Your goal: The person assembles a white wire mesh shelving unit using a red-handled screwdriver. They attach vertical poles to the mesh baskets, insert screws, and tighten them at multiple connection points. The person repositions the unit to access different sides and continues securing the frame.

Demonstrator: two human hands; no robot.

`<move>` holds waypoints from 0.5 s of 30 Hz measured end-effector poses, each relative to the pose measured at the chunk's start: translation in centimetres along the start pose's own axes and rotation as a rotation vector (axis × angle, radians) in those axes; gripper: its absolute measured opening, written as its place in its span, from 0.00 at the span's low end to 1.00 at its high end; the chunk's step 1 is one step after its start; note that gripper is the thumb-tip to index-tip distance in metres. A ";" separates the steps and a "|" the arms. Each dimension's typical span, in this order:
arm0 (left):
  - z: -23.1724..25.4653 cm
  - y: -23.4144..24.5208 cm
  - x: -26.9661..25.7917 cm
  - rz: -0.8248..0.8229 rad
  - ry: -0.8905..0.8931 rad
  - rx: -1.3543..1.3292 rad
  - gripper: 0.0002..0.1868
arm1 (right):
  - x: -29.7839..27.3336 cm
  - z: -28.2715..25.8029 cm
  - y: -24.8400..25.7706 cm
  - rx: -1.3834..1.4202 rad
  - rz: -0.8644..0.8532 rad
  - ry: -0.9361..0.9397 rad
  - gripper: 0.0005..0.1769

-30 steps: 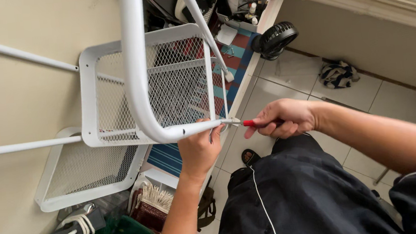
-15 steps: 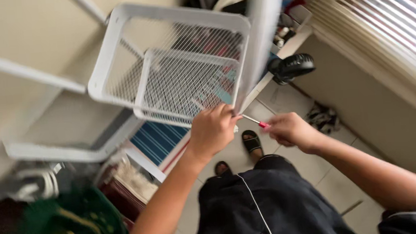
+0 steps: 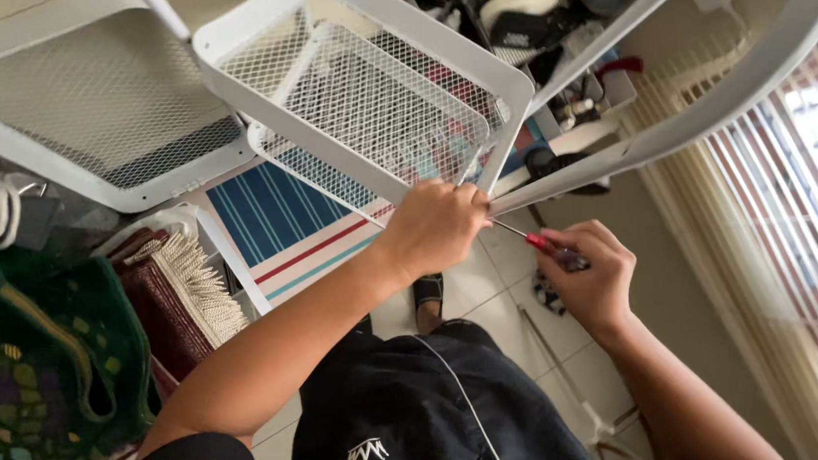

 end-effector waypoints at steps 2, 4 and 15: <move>0.1 0.6 -0.1 0.093 -0.018 0.014 0.11 | -0.5 4.3 -1.6 0.147 -0.115 -0.345 0.15; 0.3 0.6 -0.3 0.124 -0.028 0.003 0.11 | -1.4 7.3 -2.9 0.516 -0.313 -0.555 0.10; 0.0 -0.4 -0.6 0.205 -0.025 -0.022 0.10 | 1.1 -3.2 1.5 0.019 -0.036 0.226 0.13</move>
Point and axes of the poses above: each hand's wrist, its own x-axis towards the middle knuckle, its own y-axis out of the back of the hand, z = x × y, the point moved 8 cm from there along x, towards the middle knuckle, and after that the axes turned 3 degrees about x, right-handed, at the moved point
